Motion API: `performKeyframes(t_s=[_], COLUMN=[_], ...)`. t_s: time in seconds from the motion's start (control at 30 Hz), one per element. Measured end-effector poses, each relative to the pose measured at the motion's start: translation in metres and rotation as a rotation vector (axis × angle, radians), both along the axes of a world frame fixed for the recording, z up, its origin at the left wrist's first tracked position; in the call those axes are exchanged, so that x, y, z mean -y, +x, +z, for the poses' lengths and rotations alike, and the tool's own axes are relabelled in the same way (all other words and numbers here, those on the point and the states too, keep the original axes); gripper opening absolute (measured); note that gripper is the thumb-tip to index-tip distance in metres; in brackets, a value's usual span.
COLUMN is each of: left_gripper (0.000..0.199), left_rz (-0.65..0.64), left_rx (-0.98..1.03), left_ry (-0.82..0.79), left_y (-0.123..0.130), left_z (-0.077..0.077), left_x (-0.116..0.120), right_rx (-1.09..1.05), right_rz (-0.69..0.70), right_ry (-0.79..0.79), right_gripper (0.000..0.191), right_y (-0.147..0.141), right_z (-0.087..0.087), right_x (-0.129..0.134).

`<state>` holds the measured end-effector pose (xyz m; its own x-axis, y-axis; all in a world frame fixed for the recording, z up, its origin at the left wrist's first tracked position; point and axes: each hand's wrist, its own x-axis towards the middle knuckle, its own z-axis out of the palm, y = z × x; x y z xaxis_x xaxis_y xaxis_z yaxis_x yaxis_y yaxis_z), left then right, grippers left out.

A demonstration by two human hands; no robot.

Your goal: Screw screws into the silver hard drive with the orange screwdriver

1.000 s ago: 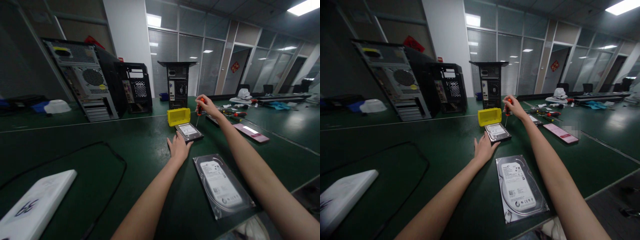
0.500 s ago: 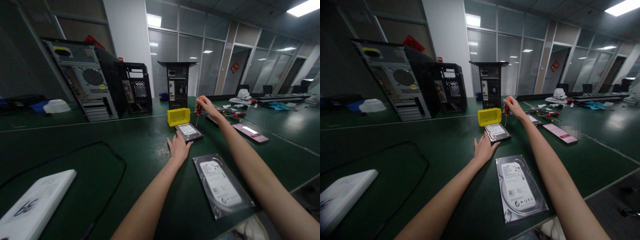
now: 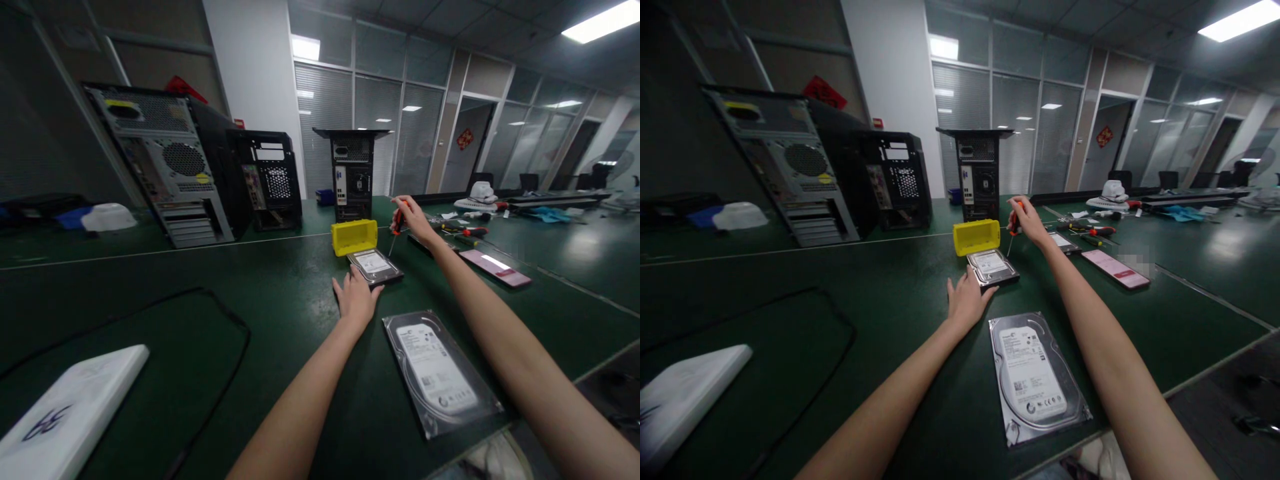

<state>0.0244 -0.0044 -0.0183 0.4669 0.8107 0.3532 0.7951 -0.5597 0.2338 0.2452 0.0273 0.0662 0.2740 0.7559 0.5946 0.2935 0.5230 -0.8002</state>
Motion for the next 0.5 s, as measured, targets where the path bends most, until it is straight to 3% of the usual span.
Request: performKeyframes(t_s=[0.5], left_gripper=[0.078], left_rz=[0.012], left_rx=[0.005], left_ry=[0.009], left_y=[0.0032], left_z=[-0.0016], left_x=[-0.0020], right_rx=[0.039], right_rz=[0.026], right_ry=[0.044], right_gripper=[0.041], right_y=[0.0010], right_z=[-0.0041], right_x=[-0.0063])
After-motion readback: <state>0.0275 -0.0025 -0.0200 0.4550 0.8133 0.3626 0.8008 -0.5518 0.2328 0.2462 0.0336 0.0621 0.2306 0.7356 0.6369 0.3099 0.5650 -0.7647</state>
